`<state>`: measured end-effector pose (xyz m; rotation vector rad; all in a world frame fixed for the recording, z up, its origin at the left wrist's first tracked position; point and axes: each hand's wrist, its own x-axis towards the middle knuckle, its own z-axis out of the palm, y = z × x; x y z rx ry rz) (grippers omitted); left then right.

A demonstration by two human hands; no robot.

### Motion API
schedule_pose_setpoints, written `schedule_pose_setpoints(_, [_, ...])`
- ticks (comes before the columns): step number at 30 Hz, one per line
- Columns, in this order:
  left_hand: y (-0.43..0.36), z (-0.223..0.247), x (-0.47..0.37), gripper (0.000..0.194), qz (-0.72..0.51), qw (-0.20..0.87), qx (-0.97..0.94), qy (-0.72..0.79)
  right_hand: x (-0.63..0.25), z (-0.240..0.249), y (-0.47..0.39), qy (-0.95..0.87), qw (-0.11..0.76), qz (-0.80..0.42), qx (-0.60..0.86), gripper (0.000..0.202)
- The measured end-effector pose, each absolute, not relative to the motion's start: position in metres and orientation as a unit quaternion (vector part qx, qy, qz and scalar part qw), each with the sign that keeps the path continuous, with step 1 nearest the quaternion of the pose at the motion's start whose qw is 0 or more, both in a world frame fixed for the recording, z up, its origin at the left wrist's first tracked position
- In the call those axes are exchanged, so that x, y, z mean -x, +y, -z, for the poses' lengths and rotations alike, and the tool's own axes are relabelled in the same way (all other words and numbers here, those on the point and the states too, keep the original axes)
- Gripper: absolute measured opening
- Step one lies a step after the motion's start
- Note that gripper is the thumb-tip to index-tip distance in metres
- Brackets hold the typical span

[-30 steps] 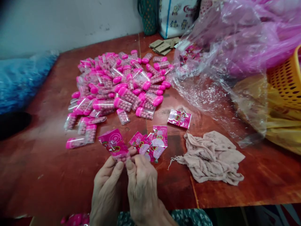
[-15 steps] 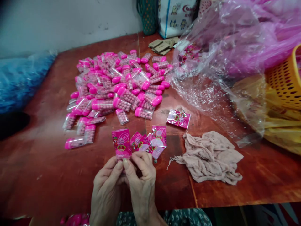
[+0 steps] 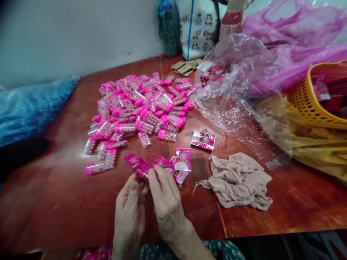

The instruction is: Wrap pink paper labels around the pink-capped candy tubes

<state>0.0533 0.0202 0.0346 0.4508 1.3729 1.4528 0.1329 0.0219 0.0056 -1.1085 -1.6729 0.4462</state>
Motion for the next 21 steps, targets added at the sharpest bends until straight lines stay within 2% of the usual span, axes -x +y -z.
schedule_pose_setpoints(6, [0.03,-0.056,-0.054,0.001,-0.623,0.591,-0.14,0.494,-0.144,-0.02,0.015,-0.631,0.506,-0.301,0.506,0.04])
schedule_pose_setpoints(9, [0.029,-0.059,-0.056,0.008,-0.621,0.587,-0.153,0.496,-0.149,-0.029,0.012,-0.548,0.497,-0.404,0.538,0.034])
schedule_pose_setpoints(14, [0.024,-0.065,-0.062,0.017,-0.605,0.59,-0.176,0.506,-0.159,-0.045,0.01,-0.434,0.45,-0.606,0.492,0.019])
schedule_pose_setpoints(17, [0.026,-0.068,-0.064,0.012,-0.577,0.624,-0.161,0.501,-0.162,-0.051,0.007,-0.421,0.459,-0.616,0.483,0.02])
schedule_pose_setpoints(21, [0.026,-0.07,-0.072,0.011,-0.559,0.645,-0.123,0.507,-0.161,-0.052,0.003,-0.426,0.495,-0.558,0.511,0.026])
